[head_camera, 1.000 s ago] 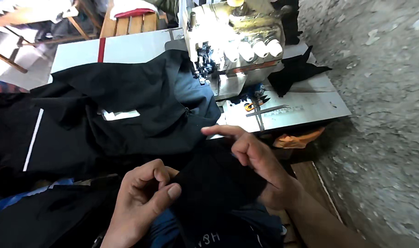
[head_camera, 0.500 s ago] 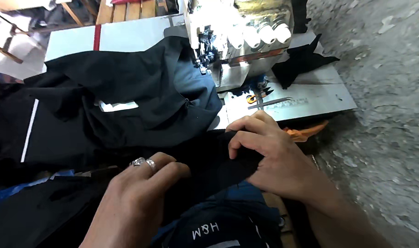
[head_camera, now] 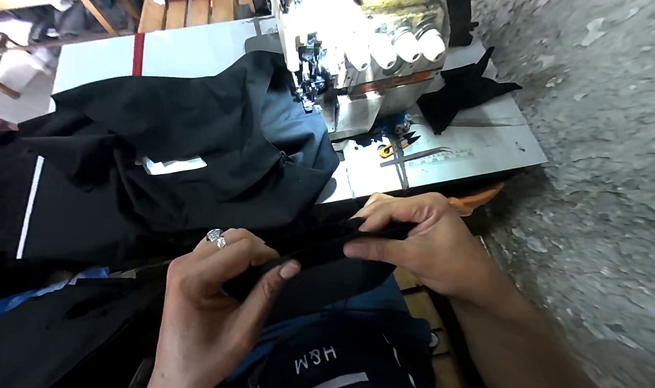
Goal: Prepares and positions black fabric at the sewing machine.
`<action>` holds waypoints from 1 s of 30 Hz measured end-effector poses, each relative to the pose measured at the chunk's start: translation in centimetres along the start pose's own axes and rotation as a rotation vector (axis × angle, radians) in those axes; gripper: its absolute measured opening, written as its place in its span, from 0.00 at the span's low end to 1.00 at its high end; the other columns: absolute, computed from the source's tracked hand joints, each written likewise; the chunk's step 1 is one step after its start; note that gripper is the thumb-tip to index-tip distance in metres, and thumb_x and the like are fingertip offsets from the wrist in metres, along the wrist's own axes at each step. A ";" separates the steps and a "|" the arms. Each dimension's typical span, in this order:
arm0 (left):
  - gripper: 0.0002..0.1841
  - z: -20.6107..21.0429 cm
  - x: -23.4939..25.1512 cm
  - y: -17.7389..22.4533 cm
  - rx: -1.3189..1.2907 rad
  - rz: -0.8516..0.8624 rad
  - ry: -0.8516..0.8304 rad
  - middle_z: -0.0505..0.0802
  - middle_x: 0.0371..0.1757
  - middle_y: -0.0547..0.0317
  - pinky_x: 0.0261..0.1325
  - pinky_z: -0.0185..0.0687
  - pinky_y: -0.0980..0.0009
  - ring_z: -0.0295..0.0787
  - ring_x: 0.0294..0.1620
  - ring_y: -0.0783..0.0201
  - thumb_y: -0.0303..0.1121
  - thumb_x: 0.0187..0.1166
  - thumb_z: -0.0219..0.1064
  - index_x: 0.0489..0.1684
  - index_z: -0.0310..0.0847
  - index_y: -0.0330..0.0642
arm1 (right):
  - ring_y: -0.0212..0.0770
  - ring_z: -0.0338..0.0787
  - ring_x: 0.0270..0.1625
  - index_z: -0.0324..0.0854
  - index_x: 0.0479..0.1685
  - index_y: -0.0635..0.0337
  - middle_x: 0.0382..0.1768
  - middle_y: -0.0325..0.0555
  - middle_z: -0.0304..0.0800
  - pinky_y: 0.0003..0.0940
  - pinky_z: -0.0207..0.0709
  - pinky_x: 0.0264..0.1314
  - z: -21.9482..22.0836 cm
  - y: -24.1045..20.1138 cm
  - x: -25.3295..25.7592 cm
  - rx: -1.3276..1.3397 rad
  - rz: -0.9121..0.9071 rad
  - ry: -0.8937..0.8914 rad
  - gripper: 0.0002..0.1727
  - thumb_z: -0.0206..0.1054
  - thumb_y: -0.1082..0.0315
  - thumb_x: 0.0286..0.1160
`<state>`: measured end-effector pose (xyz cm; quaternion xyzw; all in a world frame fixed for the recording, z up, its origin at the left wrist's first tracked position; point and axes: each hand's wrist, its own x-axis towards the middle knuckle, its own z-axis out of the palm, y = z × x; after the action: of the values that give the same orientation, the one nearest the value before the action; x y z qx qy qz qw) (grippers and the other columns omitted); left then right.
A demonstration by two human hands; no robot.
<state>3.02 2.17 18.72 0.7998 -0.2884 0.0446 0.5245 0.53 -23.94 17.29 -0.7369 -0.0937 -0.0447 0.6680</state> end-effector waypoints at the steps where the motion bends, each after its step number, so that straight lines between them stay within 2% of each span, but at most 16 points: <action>1: 0.13 0.0 0.0 0.0 -0.005 0.003 0.002 0.91 0.32 0.74 0.42 0.79 0.85 0.85 0.38 0.84 0.45 0.83 0.69 0.32 0.88 0.49 | 0.26 0.93 0.46 0.95 0.28 0.54 0.36 0.33 0.97 0.20 0.87 0.52 0.1 0.1 0.0 0.037 0.002 -0.004 0.06 0.84 0.63 0.63; 4: 0.10 -0.1 0.0 0.1 0.012 0.004 0.015 0.92 0.33 0.75 0.43 0.79 0.85 0.85 0.39 0.84 0.43 0.81 0.71 0.33 0.89 0.50 | 0.27 0.93 0.45 0.95 0.29 0.56 0.36 0.35 0.96 0.21 0.88 0.51 0.5 0.3 0.0 0.125 0.028 0.004 0.06 0.85 0.65 0.61; 7: 0.08 0.1 0.0 0.3 0.027 0.005 0.043 0.92 0.35 0.75 0.41 0.79 0.86 0.85 0.38 0.84 0.42 0.80 0.72 0.35 0.90 0.50 | 0.26 0.91 0.39 0.92 0.24 0.55 0.31 0.35 0.94 0.20 0.86 0.44 1.2 0.5 0.0 0.158 0.060 0.081 0.08 0.87 0.66 0.56; 10: 0.06 0.5 0.1 0.4 0.030 -0.018 0.108 0.96 0.43 0.74 0.49 0.89 0.82 0.92 0.44 0.79 0.36 0.77 0.75 0.46 0.91 0.50 | 0.25 0.88 0.31 0.82 0.20 0.51 0.25 0.34 0.88 0.18 0.84 0.34 1.7 0.5 0.1 0.158 0.071 0.168 0.16 0.89 0.68 0.49; 11: 0.10 0.6 0.2 0.4 0.045 -0.027 0.133 0.96 0.46 0.73 0.51 0.90 0.80 0.93 0.45 0.77 0.35 0.76 0.76 0.51 0.90 0.50 | 0.24 0.85 0.28 0.77 0.21 0.49 0.24 0.32 0.85 0.17 0.81 0.32 1.8 0.5 0.2 0.133 0.074 0.183 0.20 0.90 0.68 0.48; 13: 0.16 0.8 0.4 0.1 0.106 -0.048 0.165 0.95 0.45 0.73 0.49 0.89 0.81 0.91 0.43 0.78 0.36 0.76 0.76 0.61 0.88 0.49 | 0.25 0.87 0.28 0.78 0.35 0.50 0.24 0.33 0.87 0.18 0.85 0.33 1.6 0.4 0.5 0.113 0.114 0.150 0.22 0.90 0.68 0.49; 14: 0.15 0.8 0.5 -0.1 0.122 -0.052 0.178 0.94 0.44 0.72 0.47 0.88 0.81 0.90 0.42 0.79 0.36 0.76 0.76 0.60 0.89 0.48 | 0.26 0.89 0.28 0.82 0.45 0.50 0.25 0.33 0.90 0.18 0.86 0.34 1.4 0.4 0.6 0.118 0.145 0.107 0.23 0.89 0.67 0.52; 15: 0.11 0.8 0.5 -0.3 0.125 -0.055 0.192 0.95 0.43 0.72 0.47 0.89 0.82 0.91 0.42 0.78 0.36 0.76 0.76 0.53 0.92 0.48 | 0.26 0.89 0.28 0.86 0.52 0.50 0.26 0.33 0.91 0.18 0.85 0.35 1.3 0.5 0.6 0.128 0.177 0.066 0.24 0.88 0.65 0.54; 16: 0.07 0.8 0.6 -0.5 0.122 -0.058 0.205 0.93 0.41 0.73 0.46 0.87 0.83 0.90 0.42 0.79 0.36 0.76 0.75 0.47 0.93 0.48 | 0.26 0.89 0.30 0.90 0.54 0.51 0.27 0.34 0.91 0.18 0.85 0.36 1.2 0.6 0.7 0.141 0.200 0.039 0.22 0.87 0.64 0.57; 18: 0.04 0.8 0.8 -0.8 0.083 -0.062 0.202 0.92 0.40 0.76 0.46 0.86 0.84 0.89 0.42 0.81 0.37 0.78 0.73 0.42 0.91 0.50 | 0.24 0.91 0.34 0.95 0.44 0.53 0.31 0.33 0.95 0.17 0.86 0.41 1.2 0.9 0.8 0.171 0.213 0.021 0.12 0.84 0.64 0.61; 20: 0.04 0.8 0.9 -0.9 0.005 -0.073 0.181 0.94 0.42 0.75 0.47 0.88 0.83 0.90 0.42 0.79 0.37 0.81 0.71 0.45 0.89 0.50 | 0.23 0.92 0.37 0.97 0.38 0.54 0.33 0.33 0.96 0.17 0.87 0.44 1.5 0.9 1.0 0.195 0.225 0.034 0.07 0.83 0.65 0.63; 22: 0.04 0.9 1.0 -0.8 -0.054 -0.089 0.190 0.95 0.39 0.73 0.40 0.92 0.81 0.93 0.36 0.77 0.34 0.81 0.71 0.45 0.88 0.46 | 0.25 0.93 0.39 0.97 0.37 0.55 0.33 0.35 0.97 0.19 0.88 0.46 1.9 1.0 1.1 0.210 0.214 0.061 0.06 0.83 0.66 0.63; 24: 0.04 0.9 1.1 -0.8 -0.068 -0.100 0.204 0.95 0.36 0.72 0.33 0.90 0.82 0.91 0.30 0.77 0.31 0.80 0.71 0.45 0.88 0.43 | 0.26 0.94 0.40 0.96 0.38 0.57 0.35 0.37 0.97 0.20 0.89 0.48 2.2 1.2 1.2 0.219 0.183 0.073 0.06 0.83 0.68 0.64; 26: 0.05 0.9 1.2 -0.7 -0.082 -0.104 0.189 0.96 0.37 0.69 0.34 0.91 0.81 0.91 0.31 0.76 0.28 0.79 0.71 0.46 0.89 0.39 | 0.26 0.93 0.41 0.96 0.38 0.57 0.36 0.36 0.97 0.20 0.88 0.47 2.3 1.5 1.0 0.207 0.146 0.085 0.06 0.82 0.69 0.64; 28: 0.06 1.2 1.3 -0.4 -0.090 -0.094 0.177 0.96 0.40 0.64 0.35 0.92 0.79 0.92 0.32 0.75 0.25 0.77 0.72 0.46 0.90 0.36 | 0.24 0.93 0.39 0.96 0.37 0.52 0.35 0.32 0.97 0.20 0.88 0.44 2.4 1.5 0.6 0.162 0.117 0.112 0.06 0.83 0.68 0.62; 30: 0.06 0.8 1.8 -0.4 -0.093 -0.071 0.191 0.96 0.41 0.60 0.37 0.93 0.76 0.92 0.33 0.73 0.23 0.76 0.73 0.45 0.91 0.34 | 0.22 0.93 0.39 0.96 0.35 0.49 0.35 0.27 0.98 0.20 0.89 0.44 2.6 1.0 1.1 0.154 0.113 0.110 0.09 0.82 0.74 0.57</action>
<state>4.54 0.84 18.70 0.7763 -0.2106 0.0885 0.5874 1.62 -21.40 16.27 -0.6838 -0.0185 -0.0401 0.7283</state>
